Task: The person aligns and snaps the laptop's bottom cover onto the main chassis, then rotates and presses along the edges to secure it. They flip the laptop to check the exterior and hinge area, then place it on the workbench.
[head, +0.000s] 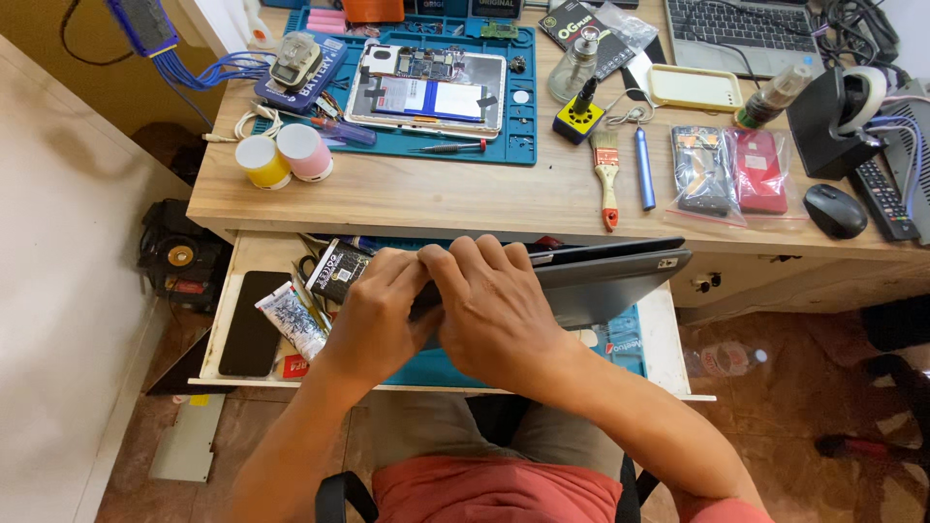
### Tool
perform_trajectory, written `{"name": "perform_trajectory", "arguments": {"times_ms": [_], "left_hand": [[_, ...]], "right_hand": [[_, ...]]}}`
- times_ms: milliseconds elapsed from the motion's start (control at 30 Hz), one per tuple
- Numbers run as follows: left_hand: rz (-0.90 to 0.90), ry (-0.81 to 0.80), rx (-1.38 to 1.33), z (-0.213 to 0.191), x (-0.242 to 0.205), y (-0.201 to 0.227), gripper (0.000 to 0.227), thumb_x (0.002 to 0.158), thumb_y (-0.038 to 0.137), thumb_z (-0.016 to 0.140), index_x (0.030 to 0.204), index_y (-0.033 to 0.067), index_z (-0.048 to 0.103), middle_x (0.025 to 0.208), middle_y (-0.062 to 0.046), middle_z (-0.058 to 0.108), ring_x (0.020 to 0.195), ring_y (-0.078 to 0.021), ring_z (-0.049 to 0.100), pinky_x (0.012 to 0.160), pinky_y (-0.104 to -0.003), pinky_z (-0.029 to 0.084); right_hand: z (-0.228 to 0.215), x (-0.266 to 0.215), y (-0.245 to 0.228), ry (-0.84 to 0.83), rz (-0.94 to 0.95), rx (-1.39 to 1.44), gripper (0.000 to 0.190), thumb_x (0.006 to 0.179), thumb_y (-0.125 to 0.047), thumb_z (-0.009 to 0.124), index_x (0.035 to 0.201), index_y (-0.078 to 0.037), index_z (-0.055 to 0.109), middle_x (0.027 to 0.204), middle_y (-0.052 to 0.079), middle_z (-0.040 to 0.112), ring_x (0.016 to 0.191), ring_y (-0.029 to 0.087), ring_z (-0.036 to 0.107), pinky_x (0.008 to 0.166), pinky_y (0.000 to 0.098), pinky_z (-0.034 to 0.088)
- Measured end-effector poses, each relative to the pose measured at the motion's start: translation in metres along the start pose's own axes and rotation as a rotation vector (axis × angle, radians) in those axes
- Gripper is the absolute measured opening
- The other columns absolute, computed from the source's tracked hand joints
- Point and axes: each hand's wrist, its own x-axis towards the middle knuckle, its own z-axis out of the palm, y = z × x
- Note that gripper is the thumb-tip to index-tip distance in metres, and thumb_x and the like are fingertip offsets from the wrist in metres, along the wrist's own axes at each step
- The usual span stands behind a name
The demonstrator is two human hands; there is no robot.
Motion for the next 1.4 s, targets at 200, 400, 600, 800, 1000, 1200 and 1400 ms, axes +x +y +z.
{"name": "perform_trajectory", "arguments": {"times_ms": [200,400,600,800,1000,1200,1400], "left_hand": [[0.037,0.023,-0.077,-0.008,0.006,-0.002,0.028,0.067,0.014,0.079,0.088,0.0082,0.062,0.088,-0.005,0.059,0.086,-0.0247,0.059,0.074,-0.034,0.052],[0.056,-0.085,-0.166,-0.012,0.011,0.001,0.032,0.071,0.014,0.078,0.093,0.0053,0.056,0.098,-0.009,0.059,0.089,-0.027,0.052,0.08,-0.037,0.043],[0.086,-0.095,0.177,-0.006,0.015,0.018,0.027,0.067,0.021,0.08,0.088,0.0133,0.064,0.092,-0.002,0.061,0.09,-0.0216,0.057,0.073,-0.035,0.047],[0.17,-0.156,0.399,0.019,0.03,0.041,0.03,0.07,0.03,0.073,0.092,0.0147,0.06,0.092,-0.003,0.059,0.081,-0.0209,0.06,0.064,-0.033,0.046],[0.201,-0.238,0.343,0.03,0.04,0.05,0.028,0.075,0.026,0.071,0.097,0.0121,0.061,0.093,-0.008,0.06,0.08,-0.0217,0.062,0.064,-0.033,0.048],[0.174,-0.291,0.352,0.027,0.041,0.054,0.028,0.077,0.027,0.068,0.099,0.0114,0.061,0.095,-0.008,0.06,0.082,-0.0218,0.061,0.061,-0.032,0.048],[0.203,-0.311,0.326,0.026,0.039,0.055,0.026,0.081,0.025,0.065,0.1,0.0089,0.061,0.093,-0.011,0.061,0.08,-0.0226,0.063,0.06,-0.03,0.049]], "right_hand": [[-0.033,-0.046,0.047,0.316,-0.022,-0.09,0.034,0.068,-0.025,0.071,0.101,-0.024,0.063,0.088,0.0,0.052,0.083,0.021,0.048,0.077,0.0373,0.032],[-0.007,-0.126,0.134,0.702,0.463,0.272,0.017,0.096,-0.007,0.058,0.108,0.005,0.059,0.104,0.015,0.048,0.097,0.022,0.05,0.082,0.0306,0.045],[0.013,-0.132,0.147,0.754,0.482,0.777,0.04,0.082,-0.005,0.069,0.114,0.008,0.05,0.093,0.012,0.048,0.089,0.017,0.053,0.084,0.0325,0.049],[0.02,-0.136,0.159,0.775,0.527,0.899,0.035,0.078,-0.001,0.071,0.104,0.002,0.048,0.087,0.005,0.044,0.086,0.014,0.054,0.081,0.0273,0.051],[0.008,-0.133,0.153,0.728,0.484,0.864,0.033,0.078,0.002,0.069,0.104,0.002,0.049,0.092,0.011,0.048,0.086,0.018,0.057,0.081,0.0309,0.05],[0.001,-0.135,0.157,0.65,0.48,0.882,0.042,0.075,0.005,0.068,0.11,-0.002,0.046,0.089,0.012,0.05,0.085,0.02,0.056,0.081,0.0322,0.046],[-0.011,-0.138,0.163,0.559,0.403,0.886,0.041,0.071,0.003,0.072,0.102,-0.001,0.045,0.086,0.008,0.047,0.081,0.015,0.049,0.079,0.0264,0.041]]}}
